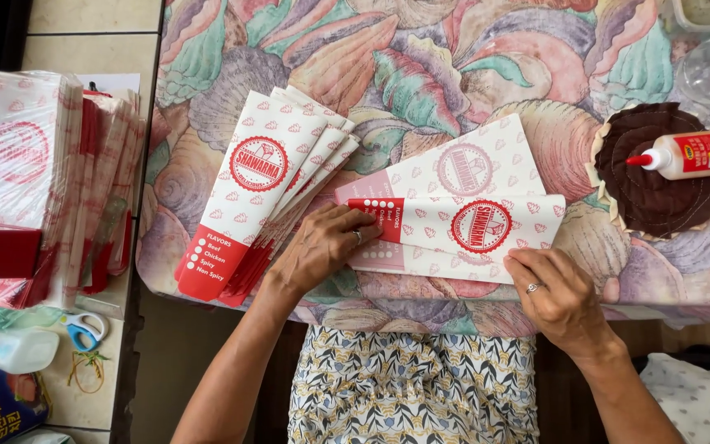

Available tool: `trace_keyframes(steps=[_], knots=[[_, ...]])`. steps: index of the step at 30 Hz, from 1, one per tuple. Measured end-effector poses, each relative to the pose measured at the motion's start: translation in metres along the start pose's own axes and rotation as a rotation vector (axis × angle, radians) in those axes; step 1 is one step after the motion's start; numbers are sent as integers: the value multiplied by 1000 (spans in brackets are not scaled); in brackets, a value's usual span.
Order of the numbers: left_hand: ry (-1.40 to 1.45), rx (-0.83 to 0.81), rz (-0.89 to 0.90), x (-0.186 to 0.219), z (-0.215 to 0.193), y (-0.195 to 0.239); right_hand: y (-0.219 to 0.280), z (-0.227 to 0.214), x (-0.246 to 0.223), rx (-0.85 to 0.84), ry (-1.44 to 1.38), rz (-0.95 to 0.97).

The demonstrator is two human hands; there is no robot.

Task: Manually folding the bottom edges of paper food sleeves and stacking them on a table.

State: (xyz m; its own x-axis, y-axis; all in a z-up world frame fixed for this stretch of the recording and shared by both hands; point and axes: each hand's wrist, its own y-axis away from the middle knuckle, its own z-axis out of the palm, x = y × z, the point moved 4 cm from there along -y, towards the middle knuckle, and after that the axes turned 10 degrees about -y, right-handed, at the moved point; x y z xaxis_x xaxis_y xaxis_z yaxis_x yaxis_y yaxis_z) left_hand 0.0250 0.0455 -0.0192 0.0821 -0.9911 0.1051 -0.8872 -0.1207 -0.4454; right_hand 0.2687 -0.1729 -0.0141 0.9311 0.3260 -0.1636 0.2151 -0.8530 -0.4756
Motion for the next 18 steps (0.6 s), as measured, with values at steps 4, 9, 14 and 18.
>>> trace_keyframes(steps=[4, 9, 14, 18], knots=[[-51, -45, 23, 5, 15, 8, -8, -5, -6, 5, 21, -16], [-263, -68, 87, 14, 18, 9, -5, 0, -5, -32, 115, -19], [-268, -84, 46, 18, 17, 6, -6, 0, -5, 3, 12, 17], [-275, -133, -7, 24, 14, 0, -5, 0, -5, 1, -16, 50]])
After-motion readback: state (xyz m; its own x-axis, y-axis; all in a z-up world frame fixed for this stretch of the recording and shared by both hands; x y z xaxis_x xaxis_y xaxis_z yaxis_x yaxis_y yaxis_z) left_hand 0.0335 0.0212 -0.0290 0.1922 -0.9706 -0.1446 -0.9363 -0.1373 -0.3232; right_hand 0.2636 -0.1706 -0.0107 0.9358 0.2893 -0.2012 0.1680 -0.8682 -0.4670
